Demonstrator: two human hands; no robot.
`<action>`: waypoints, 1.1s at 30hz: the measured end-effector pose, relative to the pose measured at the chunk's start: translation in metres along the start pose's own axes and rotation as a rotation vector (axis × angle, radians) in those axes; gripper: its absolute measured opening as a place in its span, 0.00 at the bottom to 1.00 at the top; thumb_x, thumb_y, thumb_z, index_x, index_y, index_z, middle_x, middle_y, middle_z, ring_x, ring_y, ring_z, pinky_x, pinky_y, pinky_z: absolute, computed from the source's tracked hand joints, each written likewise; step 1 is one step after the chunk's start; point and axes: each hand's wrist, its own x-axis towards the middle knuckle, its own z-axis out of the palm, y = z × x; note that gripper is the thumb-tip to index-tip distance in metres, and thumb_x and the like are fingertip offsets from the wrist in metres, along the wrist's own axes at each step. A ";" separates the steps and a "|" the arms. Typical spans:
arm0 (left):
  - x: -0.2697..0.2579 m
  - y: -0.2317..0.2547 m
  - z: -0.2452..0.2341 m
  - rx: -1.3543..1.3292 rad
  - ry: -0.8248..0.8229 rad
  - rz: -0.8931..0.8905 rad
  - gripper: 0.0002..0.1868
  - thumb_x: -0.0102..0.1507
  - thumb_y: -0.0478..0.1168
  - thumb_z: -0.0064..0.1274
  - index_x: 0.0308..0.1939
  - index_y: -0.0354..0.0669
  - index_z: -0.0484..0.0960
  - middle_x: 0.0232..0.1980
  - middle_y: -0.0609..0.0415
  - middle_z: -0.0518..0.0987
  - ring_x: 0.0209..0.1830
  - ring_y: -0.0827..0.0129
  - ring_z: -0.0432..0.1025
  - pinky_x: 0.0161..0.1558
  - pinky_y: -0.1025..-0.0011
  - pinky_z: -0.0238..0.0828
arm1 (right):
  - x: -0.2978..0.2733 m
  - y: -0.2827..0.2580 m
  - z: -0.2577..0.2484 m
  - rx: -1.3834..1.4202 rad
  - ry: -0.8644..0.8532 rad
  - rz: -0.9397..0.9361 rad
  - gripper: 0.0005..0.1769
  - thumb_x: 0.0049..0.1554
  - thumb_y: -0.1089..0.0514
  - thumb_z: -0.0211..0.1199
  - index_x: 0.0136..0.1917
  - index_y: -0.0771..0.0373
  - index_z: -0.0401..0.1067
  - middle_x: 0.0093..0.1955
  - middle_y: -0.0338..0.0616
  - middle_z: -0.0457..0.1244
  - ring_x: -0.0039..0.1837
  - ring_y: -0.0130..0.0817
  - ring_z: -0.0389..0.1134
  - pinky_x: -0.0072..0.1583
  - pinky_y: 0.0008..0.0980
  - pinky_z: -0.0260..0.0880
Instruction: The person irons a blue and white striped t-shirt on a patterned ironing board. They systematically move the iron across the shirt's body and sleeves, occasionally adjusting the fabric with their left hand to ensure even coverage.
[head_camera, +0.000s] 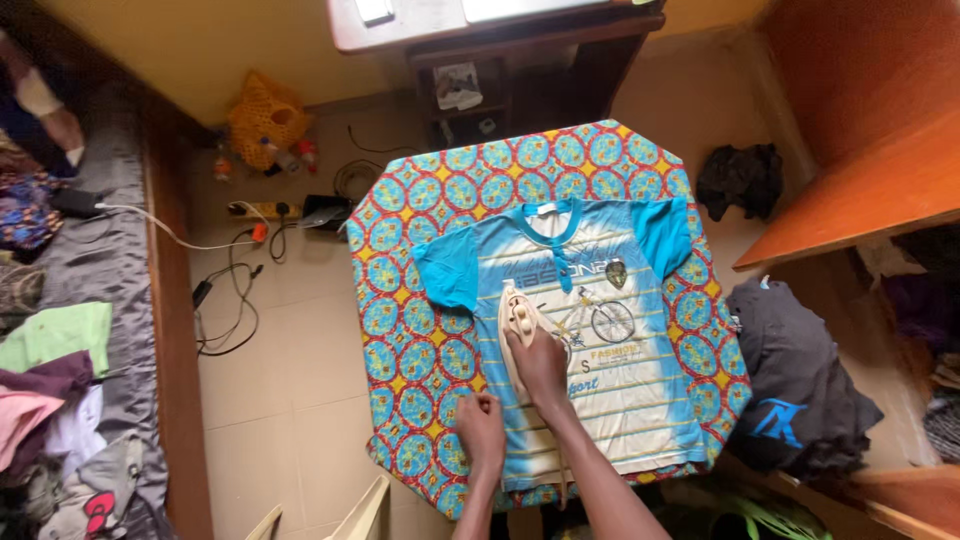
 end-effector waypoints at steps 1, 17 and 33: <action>-0.008 0.001 -0.002 -0.004 0.014 0.048 0.10 0.59 0.42 0.56 0.34 0.37 0.80 0.33 0.40 0.80 0.36 0.47 0.76 0.41 0.52 0.71 | 0.000 -0.003 0.001 0.028 -0.021 -0.004 0.25 0.56 0.40 0.65 0.49 0.65 0.79 0.42 0.63 0.71 0.50 0.61 0.73 0.51 0.53 0.72; -0.066 -0.055 0.003 -0.221 -0.072 -0.299 0.12 0.56 0.41 0.65 0.41 0.42 0.87 0.35 0.49 0.88 0.34 0.61 0.83 0.41 0.64 0.78 | -0.071 0.045 -0.016 -0.026 -0.054 -0.165 0.22 0.52 0.44 0.68 0.50 0.64 0.79 0.41 0.64 0.69 0.48 0.63 0.71 0.48 0.54 0.71; -0.088 -0.078 -0.001 -0.288 -0.036 -0.182 0.15 0.50 0.33 0.68 0.41 0.37 0.87 0.35 0.51 0.87 0.34 0.71 0.81 0.42 0.71 0.78 | -0.128 0.094 -0.038 -0.037 0.047 0.039 0.26 0.54 0.39 0.68 0.51 0.64 0.78 0.41 0.62 0.70 0.48 0.62 0.72 0.49 0.54 0.72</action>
